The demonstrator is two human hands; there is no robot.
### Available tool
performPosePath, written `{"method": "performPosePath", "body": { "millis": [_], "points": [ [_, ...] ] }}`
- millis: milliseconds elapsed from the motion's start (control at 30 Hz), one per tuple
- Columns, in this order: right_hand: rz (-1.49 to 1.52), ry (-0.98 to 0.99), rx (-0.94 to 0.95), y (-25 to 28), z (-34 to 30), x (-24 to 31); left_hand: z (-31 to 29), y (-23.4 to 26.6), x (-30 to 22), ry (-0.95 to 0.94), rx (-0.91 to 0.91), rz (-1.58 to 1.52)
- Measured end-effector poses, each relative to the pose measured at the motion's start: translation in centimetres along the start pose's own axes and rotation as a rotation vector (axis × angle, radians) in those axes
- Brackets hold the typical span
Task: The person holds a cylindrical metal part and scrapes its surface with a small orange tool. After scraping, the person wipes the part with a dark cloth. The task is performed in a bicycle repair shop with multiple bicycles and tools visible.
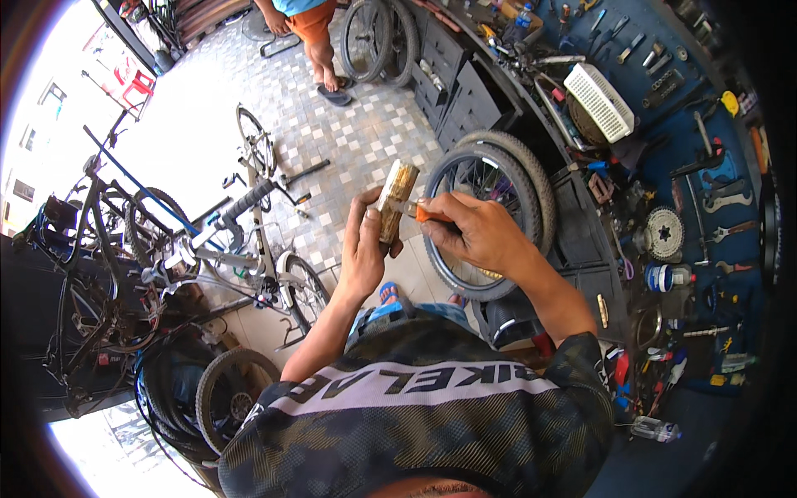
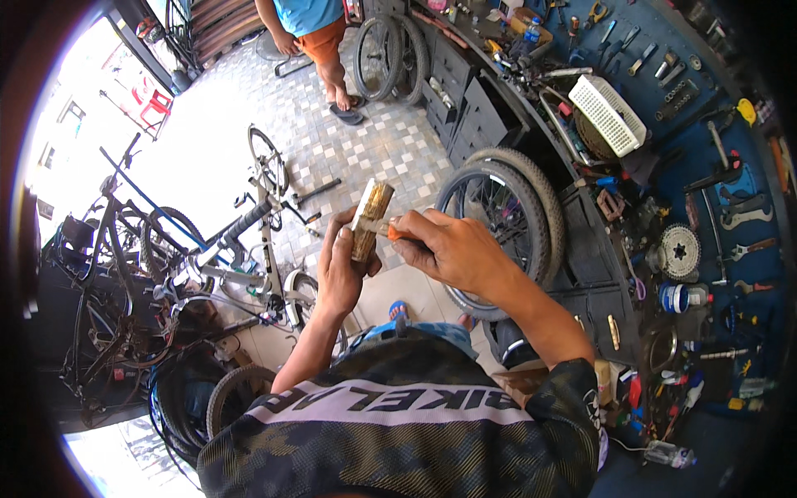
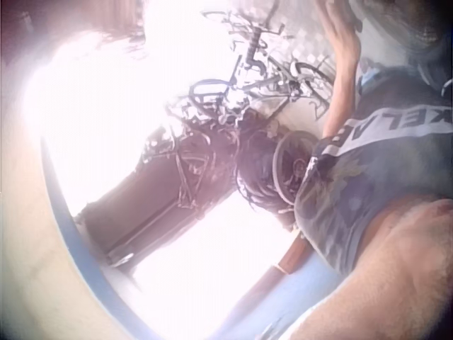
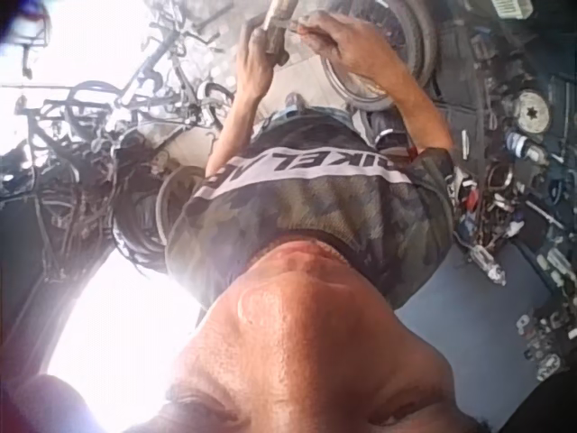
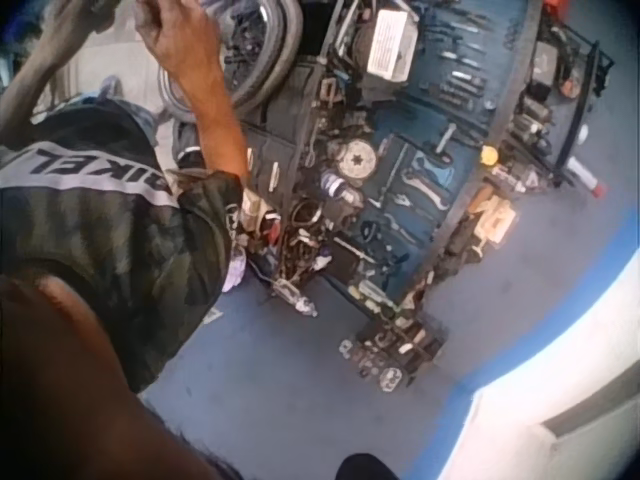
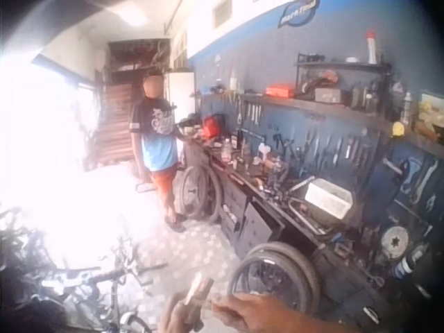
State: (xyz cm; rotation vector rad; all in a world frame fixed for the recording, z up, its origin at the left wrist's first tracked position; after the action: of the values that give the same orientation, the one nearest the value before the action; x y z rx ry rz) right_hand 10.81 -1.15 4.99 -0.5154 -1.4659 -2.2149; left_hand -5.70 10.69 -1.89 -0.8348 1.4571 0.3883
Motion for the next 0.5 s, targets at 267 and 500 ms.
{"method": "performPosePath", "body": {
  "millis": [267, 500],
  "points": [
    [-0.001, -0.007, -0.014, -0.11, 0.16, -0.96, 0.13, -0.25, -0.34, 0.018, -0.004, 0.018],
    [0.017, -0.013, -0.022, 0.13, -0.03, -0.51, 0.10, -0.19, -0.38, -0.017, 0.029, 0.052]
  ]
}}
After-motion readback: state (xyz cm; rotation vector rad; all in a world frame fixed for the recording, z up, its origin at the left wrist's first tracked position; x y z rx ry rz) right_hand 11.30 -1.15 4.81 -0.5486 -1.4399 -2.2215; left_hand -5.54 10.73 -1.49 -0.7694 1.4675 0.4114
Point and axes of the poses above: each hand's wrist, its own z-axis towards the middle knuckle, its own y-axis out of the back of the hand, x = y × z, the point moved 3 cm from there along z, towards the middle knuckle, and after that the axes turned 5 degrees about y, right-handed, at the moved point
